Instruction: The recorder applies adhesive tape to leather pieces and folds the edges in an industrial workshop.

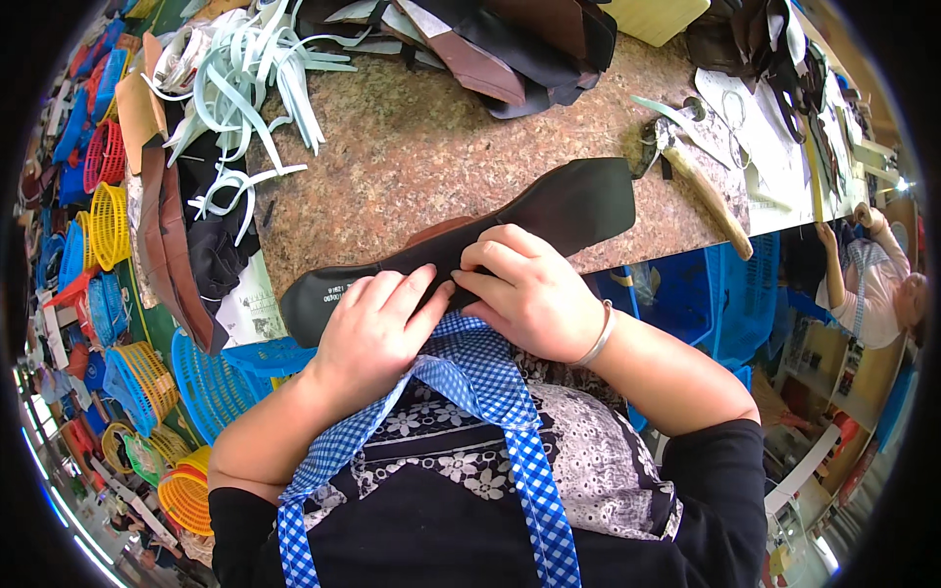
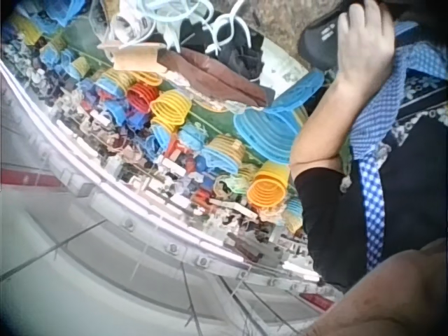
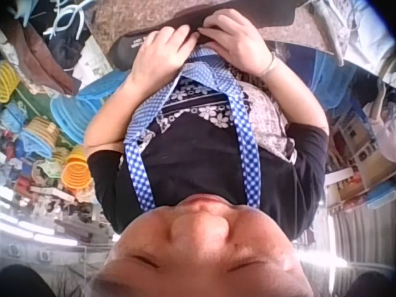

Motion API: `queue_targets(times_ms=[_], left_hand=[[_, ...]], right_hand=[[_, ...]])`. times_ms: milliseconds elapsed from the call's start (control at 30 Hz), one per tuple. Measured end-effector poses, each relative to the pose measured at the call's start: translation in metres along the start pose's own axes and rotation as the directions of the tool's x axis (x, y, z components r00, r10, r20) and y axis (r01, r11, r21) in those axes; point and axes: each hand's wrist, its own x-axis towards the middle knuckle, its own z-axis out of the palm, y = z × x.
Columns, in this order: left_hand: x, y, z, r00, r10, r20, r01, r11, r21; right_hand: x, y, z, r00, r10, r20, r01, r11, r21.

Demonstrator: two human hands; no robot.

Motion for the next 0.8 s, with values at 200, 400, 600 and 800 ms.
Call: queue_targets(times_ms=[200, 400, 600, 800], left_hand=[[0.011, -0.027, -0.005, 0.989, -0.145, -0.006, 0.124, 0.865, -0.486], [0.019, -0.007, 0.010, 0.943, -0.313, -0.115, 0.254, 0.896, -0.363], [0.013, -0.012, 0.008, 0.953, -0.280, -0.119, 0.204, 0.878, -0.433], [0.003, -0.014, 0.014, 0.971, -0.204, -0.127, 0.141, 0.911, -0.386]], right_hand=[[-0.010, 0.010, 0.004, 0.997, -0.074, -0.002, 0.074, 0.997, -0.012], [-0.012, -0.002, 0.008, 0.991, -0.132, 0.001, 0.130, 0.980, -0.151], [-0.011, 0.001, 0.013, 0.998, -0.046, -0.033, 0.041, 0.991, -0.123], [-0.007, -0.003, 0.016, 0.993, -0.094, -0.071, 0.081, 0.982, -0.169]])
